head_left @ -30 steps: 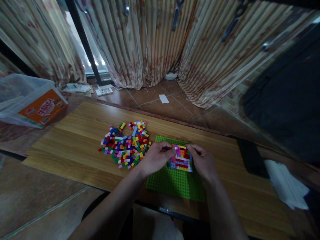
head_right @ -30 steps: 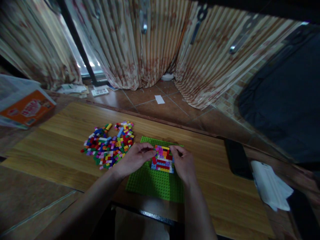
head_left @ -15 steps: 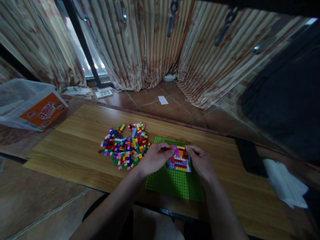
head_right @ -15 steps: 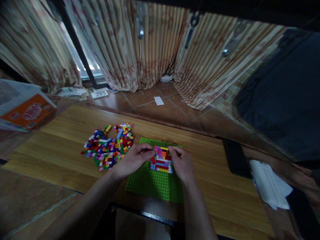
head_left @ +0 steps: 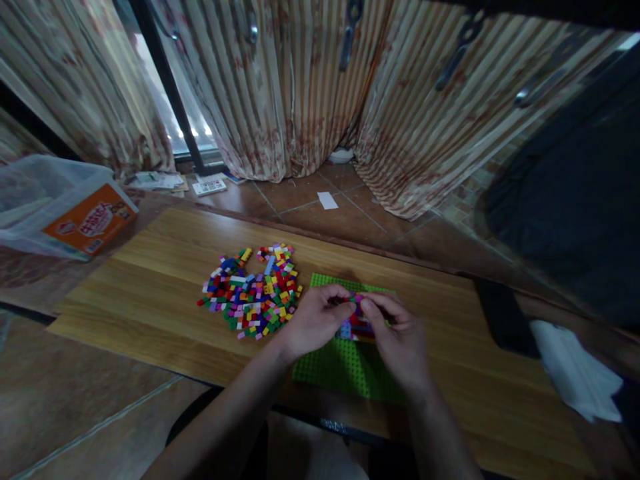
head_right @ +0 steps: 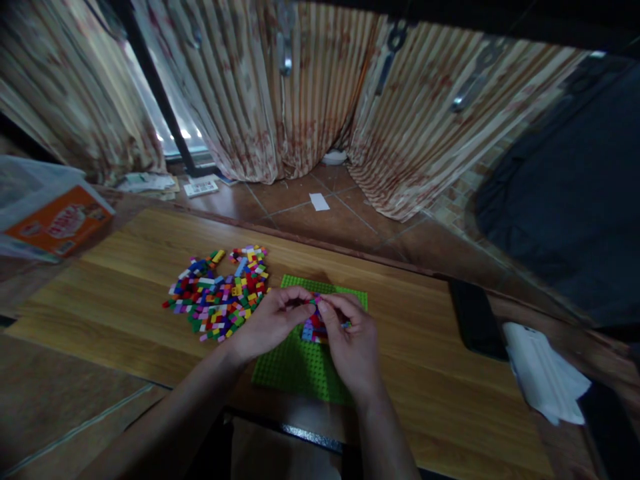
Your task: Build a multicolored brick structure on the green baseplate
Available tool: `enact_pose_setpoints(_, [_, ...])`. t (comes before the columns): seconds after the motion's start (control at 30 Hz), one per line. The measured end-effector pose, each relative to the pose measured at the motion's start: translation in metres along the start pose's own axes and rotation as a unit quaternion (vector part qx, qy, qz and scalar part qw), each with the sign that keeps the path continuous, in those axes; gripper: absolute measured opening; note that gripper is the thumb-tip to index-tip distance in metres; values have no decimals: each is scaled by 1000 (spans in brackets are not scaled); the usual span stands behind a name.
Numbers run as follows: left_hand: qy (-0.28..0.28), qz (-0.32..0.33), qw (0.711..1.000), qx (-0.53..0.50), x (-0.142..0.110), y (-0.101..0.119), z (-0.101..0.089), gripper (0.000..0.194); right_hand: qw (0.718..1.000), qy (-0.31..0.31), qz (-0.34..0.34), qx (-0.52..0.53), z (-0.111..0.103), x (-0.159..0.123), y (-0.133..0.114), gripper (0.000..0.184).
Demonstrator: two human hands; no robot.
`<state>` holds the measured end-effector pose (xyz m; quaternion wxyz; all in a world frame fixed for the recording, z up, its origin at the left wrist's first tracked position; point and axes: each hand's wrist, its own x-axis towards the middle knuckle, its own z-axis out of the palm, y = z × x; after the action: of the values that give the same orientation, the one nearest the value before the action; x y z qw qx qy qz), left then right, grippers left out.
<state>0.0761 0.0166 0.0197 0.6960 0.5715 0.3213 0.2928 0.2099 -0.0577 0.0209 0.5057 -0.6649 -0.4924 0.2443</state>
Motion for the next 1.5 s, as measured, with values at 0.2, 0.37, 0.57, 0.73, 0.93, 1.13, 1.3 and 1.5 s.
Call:
enact_pose_setpoints(0.2, [-9,28,999,34,0,-4,2,16,999,21,26,2,3,-1,1,22])
enact_pose_setpoints(0.37, [5,40,997,62,-2,-9,6,15,999,48,-2,14,5,-2,3,18])
enact_pose_setpoints(0.57, [31,33,998,41,-1,-10,9,15,992,101,-71,-25,2,0,5,12])
enact_pose_setpoints(0.73, [58,-1,998,22,3,-8,4,17,986,138,-20,-93,-24,9,21,20])
enact_pose_setpoints(0.93, [65,0,998,12,5,-11,1,15,982,81,-11,-168,-35,13,36,27])
enact_pose_setpoints(1.13, [52,-2,999,-2,4,-8,2,13,979,49,-23,-196,-27,15,35,26])
enact_pose_setpoints(1.3, [50,3,999,5,4,-8,1,12,978,24,-19,-208,-28,17,36,27])
enact_pose_setpoints(1.5, [47,-2,999,11,4,-7,0,11,980,8,-4,-201,-28,18,35,26])
